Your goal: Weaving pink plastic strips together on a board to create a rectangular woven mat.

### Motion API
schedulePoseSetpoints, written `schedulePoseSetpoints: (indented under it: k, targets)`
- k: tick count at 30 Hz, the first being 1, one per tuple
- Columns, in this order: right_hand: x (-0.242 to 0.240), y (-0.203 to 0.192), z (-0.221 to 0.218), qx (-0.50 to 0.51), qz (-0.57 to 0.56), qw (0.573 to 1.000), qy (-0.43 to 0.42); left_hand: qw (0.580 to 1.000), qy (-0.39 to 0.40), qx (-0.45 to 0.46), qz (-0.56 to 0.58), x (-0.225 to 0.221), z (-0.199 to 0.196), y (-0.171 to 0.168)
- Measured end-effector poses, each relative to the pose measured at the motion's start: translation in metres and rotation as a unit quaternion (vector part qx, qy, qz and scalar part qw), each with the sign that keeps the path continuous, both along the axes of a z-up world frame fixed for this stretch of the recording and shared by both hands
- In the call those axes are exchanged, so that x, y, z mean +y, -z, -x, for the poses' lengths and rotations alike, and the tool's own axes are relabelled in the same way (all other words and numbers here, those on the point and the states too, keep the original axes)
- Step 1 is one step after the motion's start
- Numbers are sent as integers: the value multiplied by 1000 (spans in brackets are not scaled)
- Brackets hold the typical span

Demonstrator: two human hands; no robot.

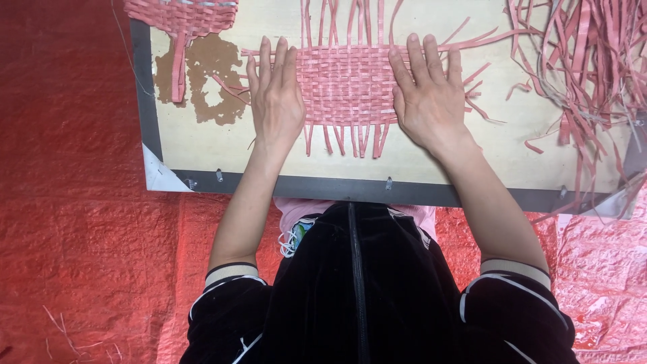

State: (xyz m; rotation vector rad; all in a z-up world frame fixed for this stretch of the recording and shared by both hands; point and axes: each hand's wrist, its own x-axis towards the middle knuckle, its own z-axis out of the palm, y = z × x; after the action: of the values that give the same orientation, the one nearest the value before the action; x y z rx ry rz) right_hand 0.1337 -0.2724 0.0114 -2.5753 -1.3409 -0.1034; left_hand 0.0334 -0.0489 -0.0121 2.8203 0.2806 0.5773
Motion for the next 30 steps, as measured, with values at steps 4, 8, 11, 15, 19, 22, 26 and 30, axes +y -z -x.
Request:
schedulePoseSetpoints:
  k: [4, 8, 11, 15, 19, 22, 26, 30]
  targets:
    - [3, -8, -4, -10, 81, 997, 8, 1000, -6, 0, -10, 0, 1, 1]
    - [12, -12, -8, -63, 127, 990, 14, 1000, -7, -1, -12, -1, 1, 1]
    - [31, -15, -7, -106, 196, 975, 0, 1000, -7, -3, -17, -1, 0, 0]
    - [49, 1, 1, -223, 88, 970, 44, 1000, -11, 0, -14, 0, 0, 2]
    - [43, 7, 11, -154, -57, 984, 67, 1000, -12, -8, -6, 0, 0, 2]
    - [37, 3, 12, -79, -145, 985, 59, 1000, -12, 1, -1, 2, -1, 6]
    - [30, 2, 9, -34, -167, 984, 58, 1000, -9, -5, 7, 0, 0, 2]
    - [23, 2, 5, -44, -132, 989, 51, 1000, -9, -11, 12, 0, 0, 1]
